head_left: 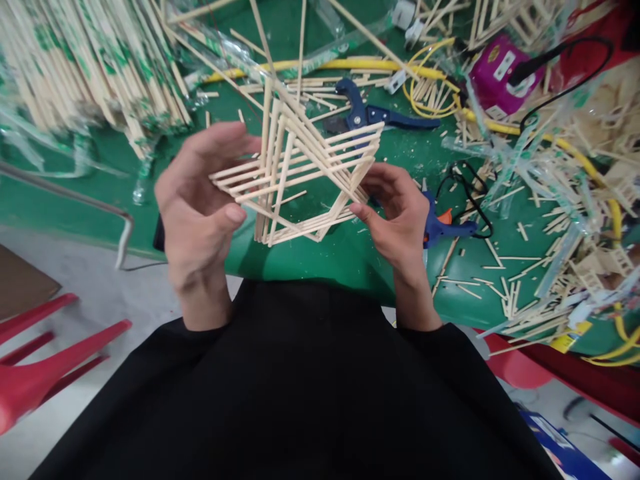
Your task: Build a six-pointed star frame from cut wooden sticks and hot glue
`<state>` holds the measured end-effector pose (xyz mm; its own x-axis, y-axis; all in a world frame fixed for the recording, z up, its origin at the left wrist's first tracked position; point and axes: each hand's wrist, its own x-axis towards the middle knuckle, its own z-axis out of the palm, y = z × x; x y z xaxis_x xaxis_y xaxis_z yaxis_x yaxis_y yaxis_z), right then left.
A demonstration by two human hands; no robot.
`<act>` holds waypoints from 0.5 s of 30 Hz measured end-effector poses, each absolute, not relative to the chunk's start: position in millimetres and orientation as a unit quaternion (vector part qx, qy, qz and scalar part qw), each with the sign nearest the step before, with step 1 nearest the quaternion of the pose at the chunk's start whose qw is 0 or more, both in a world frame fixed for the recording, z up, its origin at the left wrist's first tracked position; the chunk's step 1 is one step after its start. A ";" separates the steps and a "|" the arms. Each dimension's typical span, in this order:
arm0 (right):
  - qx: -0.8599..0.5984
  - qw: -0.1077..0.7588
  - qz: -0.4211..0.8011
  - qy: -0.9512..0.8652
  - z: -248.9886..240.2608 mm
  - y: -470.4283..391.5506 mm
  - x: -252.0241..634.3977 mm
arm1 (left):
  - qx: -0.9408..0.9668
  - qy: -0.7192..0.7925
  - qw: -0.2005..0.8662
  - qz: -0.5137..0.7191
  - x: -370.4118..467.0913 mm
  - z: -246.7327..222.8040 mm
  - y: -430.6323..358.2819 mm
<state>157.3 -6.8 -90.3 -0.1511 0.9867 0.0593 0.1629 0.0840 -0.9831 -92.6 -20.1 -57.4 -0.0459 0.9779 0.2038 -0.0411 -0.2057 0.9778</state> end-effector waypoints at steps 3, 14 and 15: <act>-0.499 0.448 0.470 -0.574 -88.3 -8.6 154.4 | 0.557 0.408 0.437 0.576 -97.2 -74.2 -12.5; -0.549 0.505 0.301 -0.594 -72.7 -30.3 137.7 | 0.600 0.584 0.251 0.486 -71.6 -63.5 -15.7; -0.528 0.510 0.282 -0.618 -73.3 -33.9 137.4 | 0.591 0.563 0.261 0.516 -67.8 -65.4 -12.1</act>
<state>137.4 -33.9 -73.3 0.0778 0.9398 0.3327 0.3640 0.2839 -0.8871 -67.8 -12.1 -65.4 -0.1667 0.9337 0.3169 0.3955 -0.2311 0.8889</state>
